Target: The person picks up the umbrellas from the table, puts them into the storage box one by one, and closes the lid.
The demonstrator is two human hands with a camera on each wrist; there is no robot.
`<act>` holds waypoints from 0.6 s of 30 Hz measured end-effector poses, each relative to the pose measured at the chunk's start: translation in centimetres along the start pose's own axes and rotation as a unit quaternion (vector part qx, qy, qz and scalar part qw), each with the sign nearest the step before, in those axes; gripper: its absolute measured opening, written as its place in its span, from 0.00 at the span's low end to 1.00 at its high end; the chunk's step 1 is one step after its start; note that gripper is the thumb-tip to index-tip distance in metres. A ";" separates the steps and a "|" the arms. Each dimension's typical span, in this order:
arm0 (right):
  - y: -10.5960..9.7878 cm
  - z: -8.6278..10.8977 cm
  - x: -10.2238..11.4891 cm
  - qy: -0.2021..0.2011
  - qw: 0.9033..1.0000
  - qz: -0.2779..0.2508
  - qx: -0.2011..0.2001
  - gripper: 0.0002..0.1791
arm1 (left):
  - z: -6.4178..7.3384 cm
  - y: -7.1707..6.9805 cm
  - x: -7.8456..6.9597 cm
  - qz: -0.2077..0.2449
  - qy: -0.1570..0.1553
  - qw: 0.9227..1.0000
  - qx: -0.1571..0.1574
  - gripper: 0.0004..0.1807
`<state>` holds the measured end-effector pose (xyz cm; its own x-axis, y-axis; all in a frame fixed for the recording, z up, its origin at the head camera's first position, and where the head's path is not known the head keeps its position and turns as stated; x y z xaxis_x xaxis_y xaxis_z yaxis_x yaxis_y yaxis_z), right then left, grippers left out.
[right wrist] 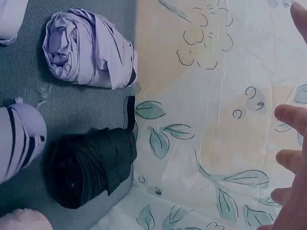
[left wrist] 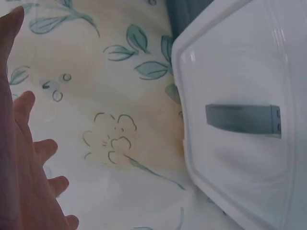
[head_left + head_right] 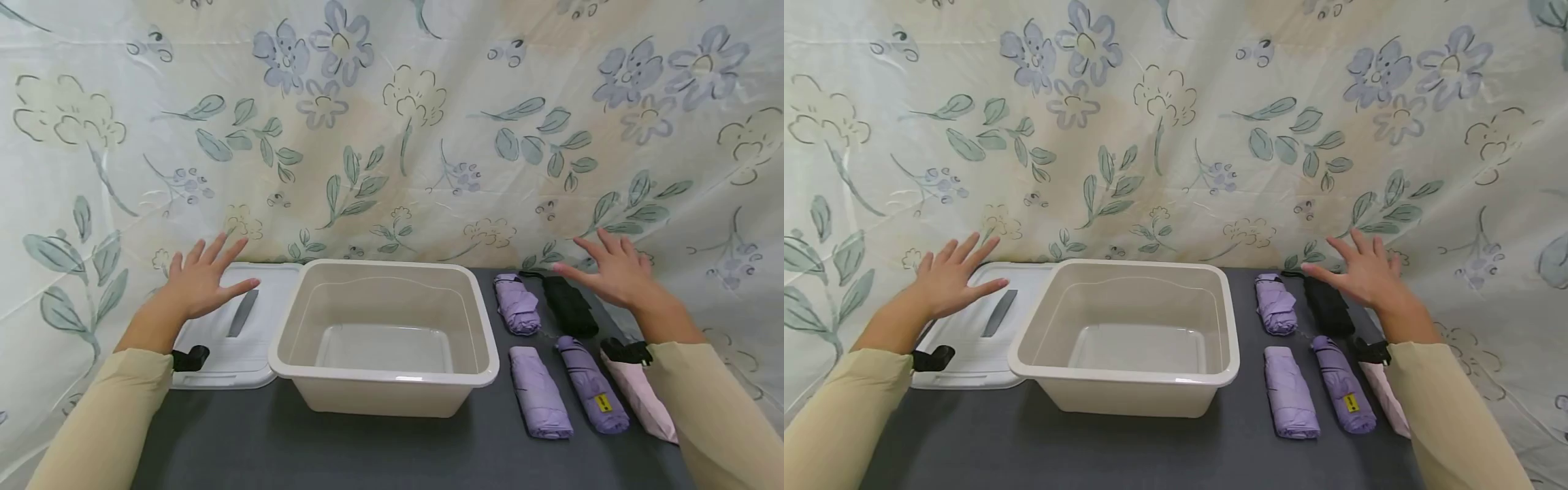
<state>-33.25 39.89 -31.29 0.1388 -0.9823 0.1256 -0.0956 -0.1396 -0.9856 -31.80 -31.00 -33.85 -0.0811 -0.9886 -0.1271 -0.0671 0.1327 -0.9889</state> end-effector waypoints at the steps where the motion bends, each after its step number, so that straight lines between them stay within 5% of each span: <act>1: 0.0 0.1 0.0 -0.003 1.000 -0.003 -0.004 0.55 | 0.2 0.1 -0.1 0.002 0.001 1.000 -0.003 0.55; 11: 0.6 1.3 1.2 -0.039 0.997 -0.069 -0.022 0.49 | 1.5 1.7 -1.2 0.039 0.018 0.998 -0.040 0.52; 18: 1.1 1.9 1.6 -0.070 0.990 -0.118 -0.032 0.44 | 2.3 1.8 -2.7 0.065 0.067 0.991 -0.100 0.49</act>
<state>-31.27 38.37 -32.34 0.2998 -0.8951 0.3302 -0.1057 -0.3751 -0.9209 -29.43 -28.27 -35.43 -0.2318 -0.9458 -0.2275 -0.2426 0.2826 -0.9281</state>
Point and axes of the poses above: each hand's wrist, its own z-axis away from the middle knuckle, its own y-axis out of the palm, x = y × z, the point moved 4 cm from there along -z, towards the middle knuckle, and after that the axes turned 5 degrees about -y, right-handed, at the moved point
